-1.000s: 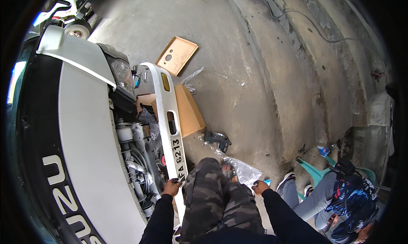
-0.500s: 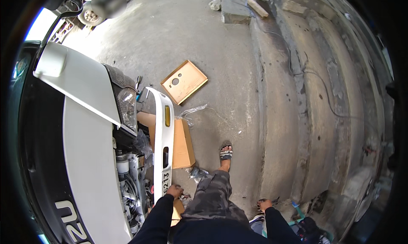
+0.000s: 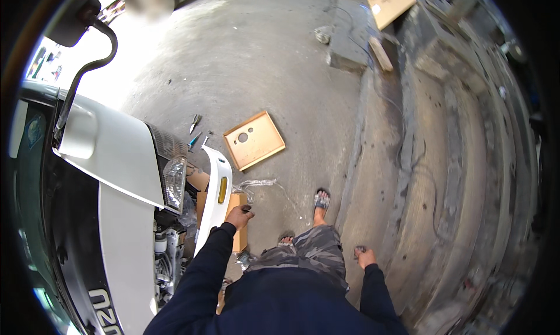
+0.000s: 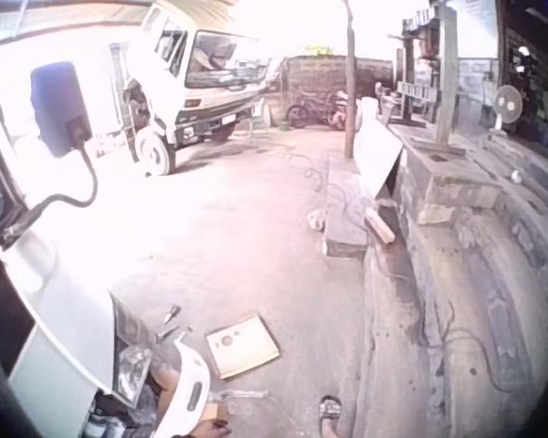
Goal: The person works on the front left headlight of a white Isuzu truck with the hood open. They use a screwdriver and a socket wrench to adjust and tighten bolts around the headlight assembly and bumper area.
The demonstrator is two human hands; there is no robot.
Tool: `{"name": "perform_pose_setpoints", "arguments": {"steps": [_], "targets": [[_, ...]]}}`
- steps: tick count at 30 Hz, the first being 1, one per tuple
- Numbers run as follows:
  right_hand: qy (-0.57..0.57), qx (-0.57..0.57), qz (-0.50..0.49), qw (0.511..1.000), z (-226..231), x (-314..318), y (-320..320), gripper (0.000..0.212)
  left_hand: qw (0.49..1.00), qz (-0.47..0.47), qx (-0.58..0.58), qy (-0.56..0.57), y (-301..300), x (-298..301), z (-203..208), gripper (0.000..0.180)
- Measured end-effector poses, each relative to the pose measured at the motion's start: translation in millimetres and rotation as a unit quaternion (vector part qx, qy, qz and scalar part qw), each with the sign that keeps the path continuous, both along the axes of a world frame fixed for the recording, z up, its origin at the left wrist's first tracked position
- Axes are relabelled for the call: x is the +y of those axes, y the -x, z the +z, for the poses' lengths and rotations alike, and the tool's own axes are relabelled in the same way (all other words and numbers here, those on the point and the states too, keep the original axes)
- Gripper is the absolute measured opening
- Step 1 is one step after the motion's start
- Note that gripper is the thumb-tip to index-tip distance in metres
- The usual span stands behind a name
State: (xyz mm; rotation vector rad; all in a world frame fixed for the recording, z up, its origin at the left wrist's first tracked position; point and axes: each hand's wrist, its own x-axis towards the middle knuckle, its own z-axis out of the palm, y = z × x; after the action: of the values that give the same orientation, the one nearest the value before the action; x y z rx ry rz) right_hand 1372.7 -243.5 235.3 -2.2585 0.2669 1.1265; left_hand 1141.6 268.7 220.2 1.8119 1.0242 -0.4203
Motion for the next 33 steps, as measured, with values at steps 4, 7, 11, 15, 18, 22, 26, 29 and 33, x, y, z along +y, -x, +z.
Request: {"name": "perform_pose_setpoints", "arguments": {"steps": [4,7,11,15,18,22,26,29,33], "targets": [[0.035,0.03,0.078,0.996,-29,-11,-90,0.027,0.984,0.159,0.078,-0.019,-3,38,-34,0.05],[0.076,0.147,0.137,0.977,-32,-4,-176,0.02,0.943,0.257,0.205,-0.049,-8,42,-45,0.032],[0.11,0.138,0.206,0.963,-36,84,-339,0.019,0.934,0.321,0.15,0.053,-55,36,-31,0.052],[0.083,0.058,0.175,0.979,-50,231,-508,0.019,0.935,0.334,0.118,0.033,-133,48,-33,0.047],[-0.016,0.003,0.111,0.994,-54,365,-609,0.021,0.924,0.345,0.148,0.074,-184,76,-64,0.046],[-0.092,-0.025,0.114,0.989,-49,535,-687,0.03,0.905,0.361,0.209,0.083,-241,152,-106,0.046],[-0.073,-0.015,0.253,0.965,-27,641,-716,0.033,0.876,0.465,0.107,0.067,-314,278,-75,0.051],[-0.137,-0.084,0.405,0.9,23,723,-715,0.033,0.899,0.427,0.033,-0.09,-382,385,19,0.05],[-0.334,-0.177,0.458,0.805,178,909,-725,0.03,0.813,0.488,-0.21,-0.237,-451,511,220,0.033]]}}
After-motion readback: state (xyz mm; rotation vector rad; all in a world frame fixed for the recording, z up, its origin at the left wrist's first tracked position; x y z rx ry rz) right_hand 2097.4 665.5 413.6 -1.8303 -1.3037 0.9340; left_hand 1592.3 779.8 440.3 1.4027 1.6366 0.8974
